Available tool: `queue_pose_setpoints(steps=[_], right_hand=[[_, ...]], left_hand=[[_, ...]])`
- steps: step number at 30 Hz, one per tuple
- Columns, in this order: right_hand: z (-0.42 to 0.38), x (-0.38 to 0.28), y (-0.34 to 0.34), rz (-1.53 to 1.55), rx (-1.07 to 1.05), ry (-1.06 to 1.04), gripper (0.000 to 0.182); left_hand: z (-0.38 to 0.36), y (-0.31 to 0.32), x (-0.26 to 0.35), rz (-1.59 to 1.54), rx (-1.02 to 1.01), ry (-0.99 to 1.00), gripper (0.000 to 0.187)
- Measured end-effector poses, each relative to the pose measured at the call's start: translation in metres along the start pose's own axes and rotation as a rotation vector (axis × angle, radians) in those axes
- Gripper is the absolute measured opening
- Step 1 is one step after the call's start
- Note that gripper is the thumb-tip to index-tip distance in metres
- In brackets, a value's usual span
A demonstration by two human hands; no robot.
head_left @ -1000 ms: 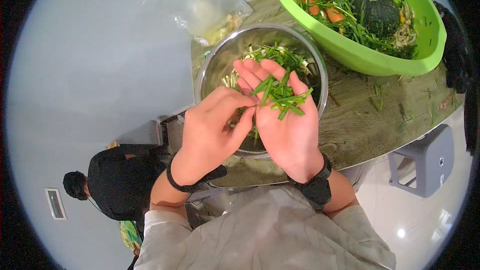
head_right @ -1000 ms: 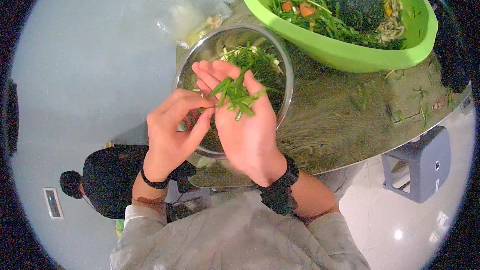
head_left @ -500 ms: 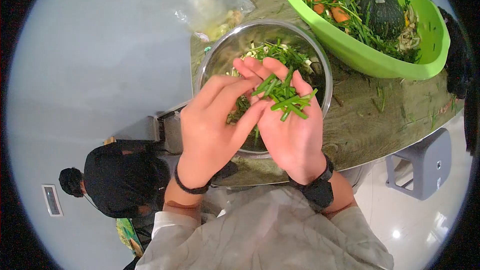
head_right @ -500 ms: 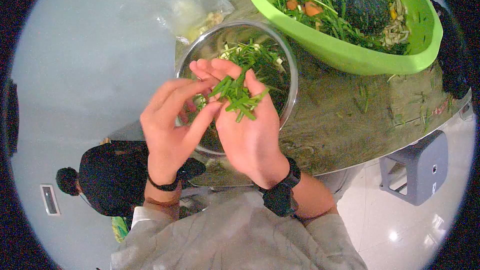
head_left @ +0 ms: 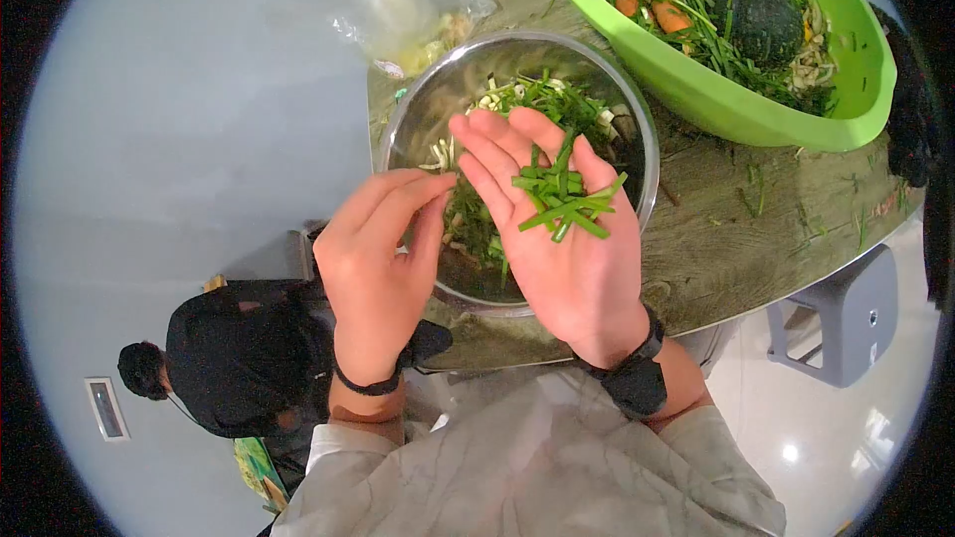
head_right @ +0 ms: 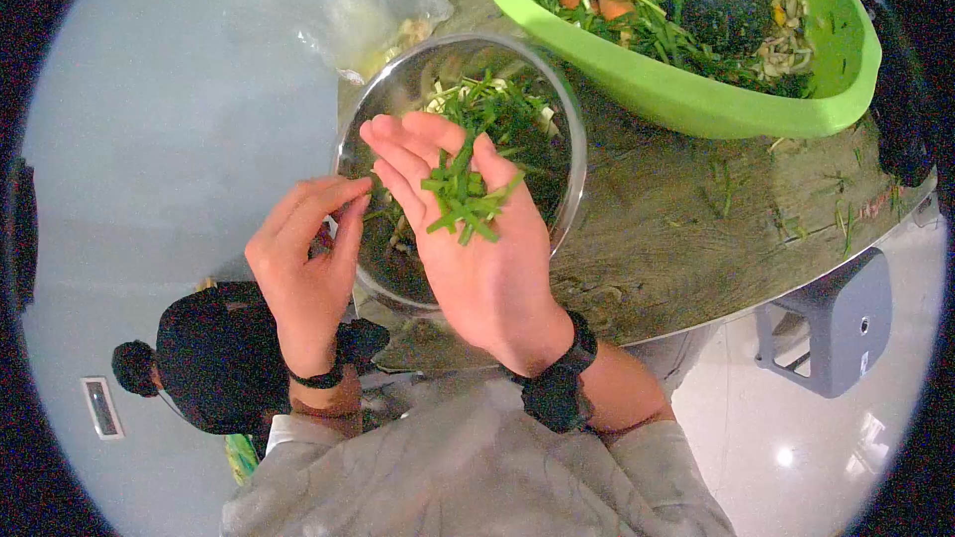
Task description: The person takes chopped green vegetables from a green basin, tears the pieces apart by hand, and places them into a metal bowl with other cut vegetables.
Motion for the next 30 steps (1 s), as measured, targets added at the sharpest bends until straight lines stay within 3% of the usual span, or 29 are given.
queue_pose_setpoints(steps=[3, 7, 14, 17, 30], right_hand=[[0.001, 0.000, -0.002, -0.025, -0.017, -0.001, 0.047], [-0.001, -0.002, 0.001, -0.085, 0.014, 0.011, 0.048], [-0.003, -0.004, 0.008, -0.063, 0.074, 0.026, 0.049], [0.000, -0.003, 0.005, -0.050, 0.044, 0.026, 0.048], [0.001, -0.001, 0.003, -0.031, 0.019, 0.003, 0.047]], left_hand=[[0.000, -0.005, 0.011, -0.030, 0.048, 0.092, 0.023], [0.006, 0.000, 0.028, -0.256, -0.178, 0.046, 0.028], [-0.004, 0.016, 0.018, -0.146, -0.013, 0.204, 0.025], [-0.006, 0.004, 0.018, -0.137, 0.024, 0.097, 0.022], [-0.015, -0.005, -0.006, -0.062, 0.073, -0.004, 0.018]])
Point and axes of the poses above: each hand's wrist, its own z-axis towards the middle knuckle, its own y-axis out of the palm, x = y × z, the point moved 1 cm from there along z, towards the middle knuckle, and after that the axes turned 3 degrees about x, right-handed, at the moved point
